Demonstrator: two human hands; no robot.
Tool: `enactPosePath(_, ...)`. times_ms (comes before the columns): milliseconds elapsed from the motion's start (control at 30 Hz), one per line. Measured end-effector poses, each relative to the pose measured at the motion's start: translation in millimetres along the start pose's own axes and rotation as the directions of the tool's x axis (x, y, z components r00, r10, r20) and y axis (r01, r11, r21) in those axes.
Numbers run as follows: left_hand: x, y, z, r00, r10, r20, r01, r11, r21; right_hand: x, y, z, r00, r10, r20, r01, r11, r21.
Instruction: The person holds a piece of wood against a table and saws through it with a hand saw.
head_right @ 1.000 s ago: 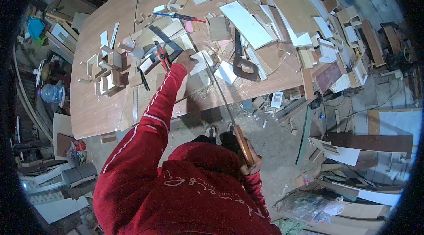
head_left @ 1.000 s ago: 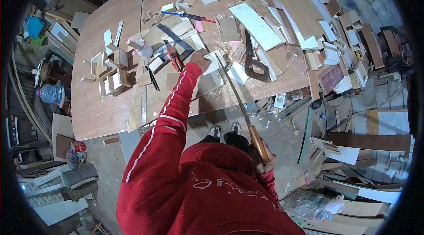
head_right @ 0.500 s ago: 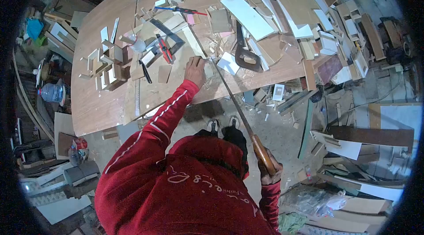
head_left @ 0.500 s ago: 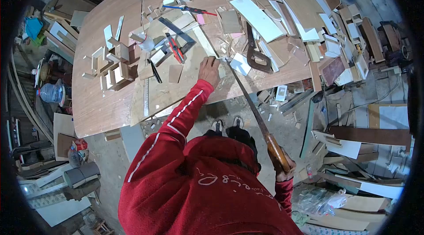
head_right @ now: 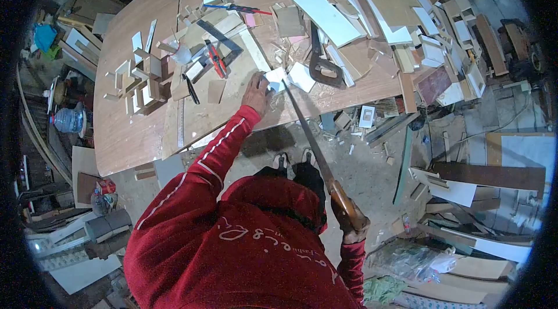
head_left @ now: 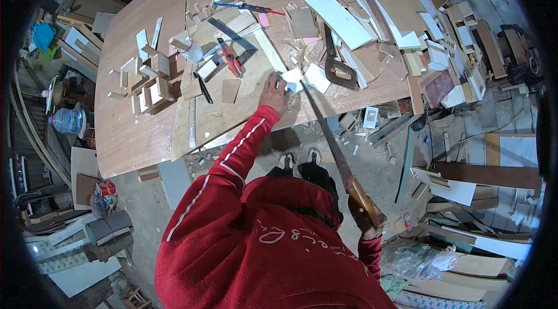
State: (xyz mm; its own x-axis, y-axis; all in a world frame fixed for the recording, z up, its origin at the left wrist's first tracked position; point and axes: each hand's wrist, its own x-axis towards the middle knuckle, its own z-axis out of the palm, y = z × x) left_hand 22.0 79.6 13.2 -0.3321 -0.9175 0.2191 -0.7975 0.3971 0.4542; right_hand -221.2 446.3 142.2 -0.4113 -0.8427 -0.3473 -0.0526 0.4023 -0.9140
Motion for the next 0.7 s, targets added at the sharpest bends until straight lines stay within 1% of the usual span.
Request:
enactPosePath(67,-0.3,4.8,-9.4,1.000,0.004,0.029,-0.005,1.000,0.021,2.6,-19.1,8.9,0.997,-0.054,-0.063,0.059,0.995,0.081)
enactPosePath(100,0.7,6.4,-13.0,0.999,0.010,0.052,-0.012,0.999,0.041,6.2,-19.9,9.7,0.996,-0.054,-0.064,0.059,0.995,0.081)
enactPosePath(133,1.6,4.5,-13.0,0.999,0.011,0.052,-0.013,0.999,0.041,9.6,-19.5,10.7,0.994,-0.092,-0.064,0.095,0.994,0.050)
enactPosePath(167,3.5,1.1,-12.3,0.998,0.001,0.064,-0.002,1.000,0.023,11.9,-17.7,11.5,0.989,-0.130,-0.064,0.132,0.991,0.019)
enactPosePath(200,6.9,-1.1,-11.3,0.997,-0.008,0.075,0.008,1.000,0.004,17.2,-7.0,12.7,0.989,-0.133,-0.065,0.135,0.991,0.020)
enactPosePath(233,10.4,-2.4,-9.2,0.997,-0.006,0.074,0.006,1.000,0.005,24.7,10.1,14.0,0.969,-0.229,-0.093,0.214,0.965,-0.148)
enactPosePath(267,14.9,-3.8,-7.0,1.000,-0.012,0.013,0.013,0.999,-0.053,29.3,18.9,14.4,0.939,-0.327,-0.105,0.281,0.907,-0.314)
enactPosePath(300,19.5,-4.2,-5.1,0.999,-0.021,-0.048,0.016,0.994,-0.112,28.0,-14.7,25.0,0.954,-0.281,-0.105,0.263,0.952,-0.154)
enactPosePath(333,24.5,-1.2,-7.6,0.999,-0.021,-0.048,0.016,0.994,-0.112,31.7,-9.7,28.7,0.954,-0.281,-0.105,0.263,0.952,-0.155)
enactPosePath(400,35.6,5.5,-13.6,0.988,-0.147,0.053,0.148,0.988,-0.031,42.7,5.7,36.0,0.959,-0.265,-0.097,0.257,0.963,-0.082)
enactPosePath(433,37.2,7.6,-14.6,0.986,-0.165,0.006,0.165,0.984,-0.072,45.4,-10.2,43.4,0.953,-0.295,-0.071,0.286,0.951,-0.118)
enactPosePath(467,39.9,1.2,-8.6,0.986,-0.164,0.003,0.164,0.984,-0.073,50.4,-13.2,49.3,0.952,-0.298,-0.071,0.289,0.950,-0.118)
enactPosePath(533,46.4,-16.7,5.5,0.991,-0.126,-0.048,0.121,0.988,-0.091,58.1,-14.3,57.0,0.871,-0.490,-0.038,0.477,0.861,-0.176)
enactPosePath(567,49.6,-21.9,9.0,0.989,-0.129,-0.075,0.122,0.988,-0.093,61.7,-13.8,60.8,0.857,-0.514,-0.024,0.501,0.844,-0.190)
enactPosePath(600,51.9,-25.3,11.9,0.988,-0.131,-0.076,0.124,0.988,-0.092,64.3,-11.3,64.4,0.857,-0.515,-0.021,0.503,0.844,-0.189)
enactPosePath(667,56.7,-29.9,19.2,0.981,-0.146,-0.126,0.140,0.989,-0.056,70.7,-5.9,70.6,0.870,-0.493,-0.026,0.482,0.860,-0.170)
enactPosePath(700,58.0,-25.3,15.5,0.981,-0.146,-0.127,0.139,0.989,-0.057,74.5,-5.8,73.7,0.839,-0.542,-0.040,0.526,0.828,-0.194)
